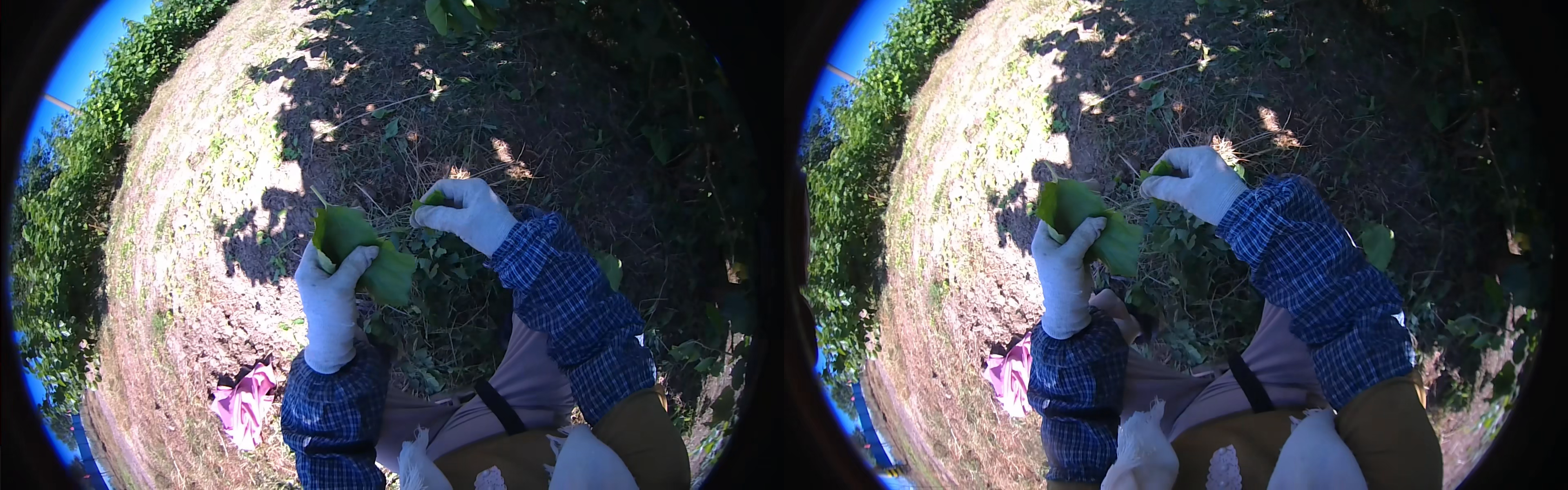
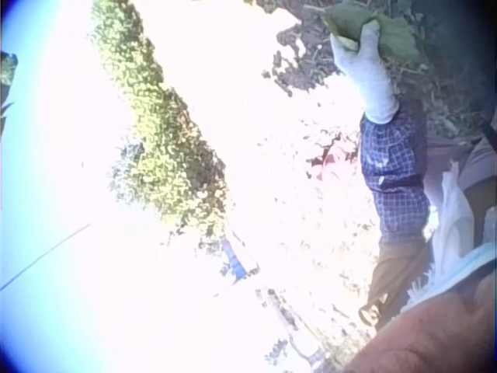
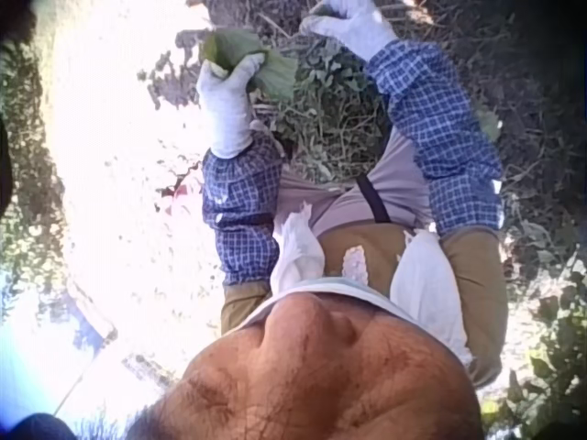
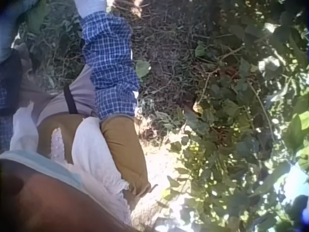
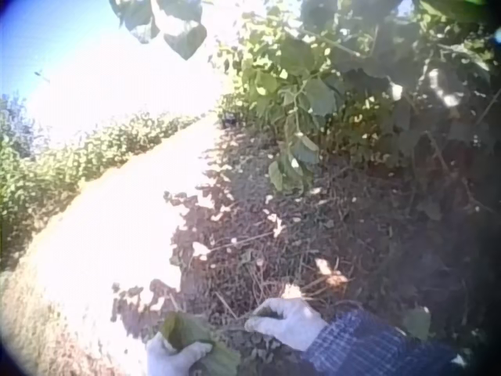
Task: The person sits on the ground and handles green leaves with gloved hands, separating and arranging them. The person continues to pick up and sort leaves throughout the clip.
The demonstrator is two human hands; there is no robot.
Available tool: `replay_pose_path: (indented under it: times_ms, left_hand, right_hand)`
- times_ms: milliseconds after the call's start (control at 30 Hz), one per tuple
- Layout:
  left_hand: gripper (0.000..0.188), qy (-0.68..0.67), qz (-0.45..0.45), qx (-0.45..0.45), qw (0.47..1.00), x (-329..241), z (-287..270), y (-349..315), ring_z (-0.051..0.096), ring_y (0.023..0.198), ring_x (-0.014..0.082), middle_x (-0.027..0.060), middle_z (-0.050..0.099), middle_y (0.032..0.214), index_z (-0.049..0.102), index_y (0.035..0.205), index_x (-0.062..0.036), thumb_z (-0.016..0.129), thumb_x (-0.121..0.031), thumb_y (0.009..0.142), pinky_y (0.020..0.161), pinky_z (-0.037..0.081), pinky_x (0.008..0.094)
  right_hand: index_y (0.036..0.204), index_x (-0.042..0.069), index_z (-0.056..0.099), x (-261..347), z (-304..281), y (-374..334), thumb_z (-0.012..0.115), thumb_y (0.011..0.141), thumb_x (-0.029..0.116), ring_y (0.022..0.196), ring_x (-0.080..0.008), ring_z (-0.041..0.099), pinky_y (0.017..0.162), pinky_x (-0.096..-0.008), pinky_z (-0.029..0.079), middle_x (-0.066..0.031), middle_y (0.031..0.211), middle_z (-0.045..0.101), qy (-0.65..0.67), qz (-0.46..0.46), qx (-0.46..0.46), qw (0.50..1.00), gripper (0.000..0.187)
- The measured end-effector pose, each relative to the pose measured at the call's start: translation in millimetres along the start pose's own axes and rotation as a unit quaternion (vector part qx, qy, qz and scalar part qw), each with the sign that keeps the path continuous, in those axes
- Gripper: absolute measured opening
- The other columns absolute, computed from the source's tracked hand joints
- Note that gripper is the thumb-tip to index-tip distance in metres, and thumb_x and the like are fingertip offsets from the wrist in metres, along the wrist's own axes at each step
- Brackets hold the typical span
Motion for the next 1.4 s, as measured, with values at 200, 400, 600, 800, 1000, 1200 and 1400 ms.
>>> replay_pose_path:
  times_ms: [200, 400, 600, 800, 1000, 1200, 1400]
  left_hand:
    - [0.04, 0.038, -0.009, 0.007, 0.999, 1.4, 6.2, -0.6, 0.068, 0.093, 0.0145, 0.0084, 0.071, 0.106, 0.063, 0.122, 0.0028, 0.075, 0.001, 0.084, 0.084, 0.056, 0.0286]
    - [0.037, 0.042, 0.003, 0.007, 0.999, 2.6, 10.5, -2.0, 0.068, 0.09, 0.0139, 0.0079, 0.072, 0.104, 0.063, 0.121, 0.0032, 0.073, 0.001, 0.086, 0.082, 0.056, 0.0284]
    - [0.03, 0.002, -0.008, -0.005, 1.0, 3.1, 11.4, -2.9, 0.067, 0.088, 0.0133, 0.0068, 0.071, 0.101, 0.064, 0.116, 0.0017, 0.07, 0.002, 0.087, 0.081, 0.056, 0.0287]
    - [0.028, -0.044, 0.002, -0.05, 0.998, 9.9, 6.0, 1.4, 0.068, 0.087, 0.0152, 0.0075, 0.07, 0.101, 0.063, 0.116, 0.0023, 0.069, 0.002, 0.089, 0.081, 0.056, 0.0295]
    - [0.032, -0.07, 0.02, -0.09, 0.993, 6.3, -15.5, 8.2, 0.069, 0.092, 0.0212, 0.0109, 0.069, 0.105, 0.06, 0.118, 0.0033, 0.07, 0.002, 0.087, 0.082, 0.06, 0.0352]
    - [0.033, 0.008, -0.023, -0.014, 1.0, 8.9, 5.7, -1.4, 0.068, 0.091, 0.0157, 0.0084, 0.071, 0.104, 0.062, 0.119, 0.0032, 0.072, 0.001, 0.087, 0.082, 0.057, 0.0293]
    - [0.042, 0.076, -0.029, 0.033, 0.996, 12.6, 16.4, -3.5, 0.069, 0.098, 0.0152, 0.0104, 0.071, 0.11, 0.059, 0.128, 0.0043, 0.072, 0.002, 0.088, 0.085, 0.058, 0.029]
  right_hand:
    - [0.108, 0.003, 0.072, 3.0, 30.8, -7.4, 0.075, 0.092, 0.029, 0.085, -0.0127, 0.067, 0.081, -0.0311, 0.052, -0.0083, 0.089, 0.073, -0.054, 0.01, 0.136, 0.989, 0.031]
    - [0.102, 0.003, 0.071, 5.6, 31.8, -9.4, 0.076, 0.089, 0.026, 0.08, -0.0163, 0.068, 0.078, -0.0336, 0.054, -0.0102, 0.086, 0.072, -0.097, -0.012, 0.107, 0.989, 0.027]
    - [0.099, 0.002, 0.072, 10.4, 29.2, -8.0, 0.077, 0.088, 0.02, 0.077, -0.0142, 0.068, 0.072, -0.0302, 0.055, -0.0086, 0.084, 0.072, -0.109, -0.069, 0.066, 0.989, 0.022]
    - [0.099, 0.003, 0.072, 13.1, 23.7, -10.9, 0.076, 0.089, 0.015, 0.08, -0.0121, 0.069, 0.073, -0.0287, 0.056, -0.0067, 0.087, 0.073, -0.073, -0.087, 0.022, 0.993, 0.016]
    - [0.1, 0.002, 0.071, 9.6, 0.2, -6.6, 0.074, 0.091, 0.013, 0.083, -0.0117, 0.07, 0.078, -0.0268, 0.058, -0.0067, 0.09, 0.074, 0.032, -0.051, -0.025, 0.998, 0.015]
    - [0.104, 0.003, 0.071, 1.2, 14.0, -5.0, 0.078, 0.089, 0.02, 0.086, -0.0124, 0.07, 0.079, -0.0285, 0.057, -0.0064, 0.092, 0.073, 0.04, -0.053, 0.005, 0.998, 0.024]
    - [0.11, 0.002, 0.069, 11.0, 21.2, -10.1, 0.078, 0.088, 0.024, 0.094, -0.0172, 0.07, 0.087, -0.0322, 0.057, -0.0085, 0.099, 0.072, -0.063, -0.078, 0.026, 0.995, 0.033]
Point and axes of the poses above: each hand's wrist, its own y-axis towards the middle knuckle, its own z-axis out of the palm, x = y × z, the point moved 5 cm from there along y, towards the middle knuckle
